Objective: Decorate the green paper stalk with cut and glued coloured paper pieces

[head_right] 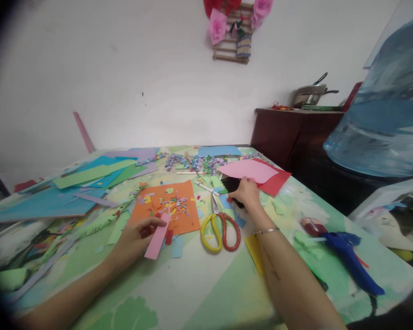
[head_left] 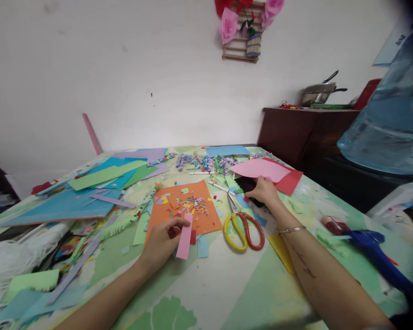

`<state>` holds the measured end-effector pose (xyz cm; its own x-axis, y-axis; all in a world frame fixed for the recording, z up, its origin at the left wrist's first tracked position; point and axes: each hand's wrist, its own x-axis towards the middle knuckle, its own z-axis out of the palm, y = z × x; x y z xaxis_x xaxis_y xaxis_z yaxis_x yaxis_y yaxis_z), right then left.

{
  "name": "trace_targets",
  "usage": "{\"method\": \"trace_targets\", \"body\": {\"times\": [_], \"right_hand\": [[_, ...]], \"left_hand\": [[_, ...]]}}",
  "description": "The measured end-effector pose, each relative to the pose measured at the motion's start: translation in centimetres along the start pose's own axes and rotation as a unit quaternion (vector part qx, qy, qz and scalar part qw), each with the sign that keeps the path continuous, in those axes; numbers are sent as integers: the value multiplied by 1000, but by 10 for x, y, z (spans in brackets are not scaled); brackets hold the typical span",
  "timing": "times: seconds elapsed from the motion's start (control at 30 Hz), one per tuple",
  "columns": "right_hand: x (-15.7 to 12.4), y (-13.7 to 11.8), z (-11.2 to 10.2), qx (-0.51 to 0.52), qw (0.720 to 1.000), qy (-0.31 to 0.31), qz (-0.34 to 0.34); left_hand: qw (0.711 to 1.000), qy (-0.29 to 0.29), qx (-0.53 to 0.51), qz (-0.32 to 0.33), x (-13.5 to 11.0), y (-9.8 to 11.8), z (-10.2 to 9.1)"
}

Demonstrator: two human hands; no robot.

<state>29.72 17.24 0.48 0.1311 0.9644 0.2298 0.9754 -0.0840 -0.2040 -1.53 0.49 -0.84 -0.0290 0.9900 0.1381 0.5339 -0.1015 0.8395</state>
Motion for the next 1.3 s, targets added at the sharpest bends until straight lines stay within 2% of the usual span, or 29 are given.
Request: {"method": "trace_targets", "body": {"times": [0.33, 0.67, 1.0, 1.17, 1.3], "right_hand": [[-3, 2, 9, 23, 999, 12, -21], [4, 3, 19, 60, 998, 21, 4], [2, -2, 19, 64, 998, 1, 20], [3, 2, 13, 87, 996, -26, 20], [5, 19, -3, 133, 989, -58, 5]], "left_hand": [[1000, 3, 10, 28, -1, -6, 0], [1000, -2, 15, 23, -1, -1, 0], [999, -2, 29, 33, -1, -1, 0], [999, -2, 28, 37, -1, -1, 1], [999, -6, 32, 32, -2, -1, 1]]}}
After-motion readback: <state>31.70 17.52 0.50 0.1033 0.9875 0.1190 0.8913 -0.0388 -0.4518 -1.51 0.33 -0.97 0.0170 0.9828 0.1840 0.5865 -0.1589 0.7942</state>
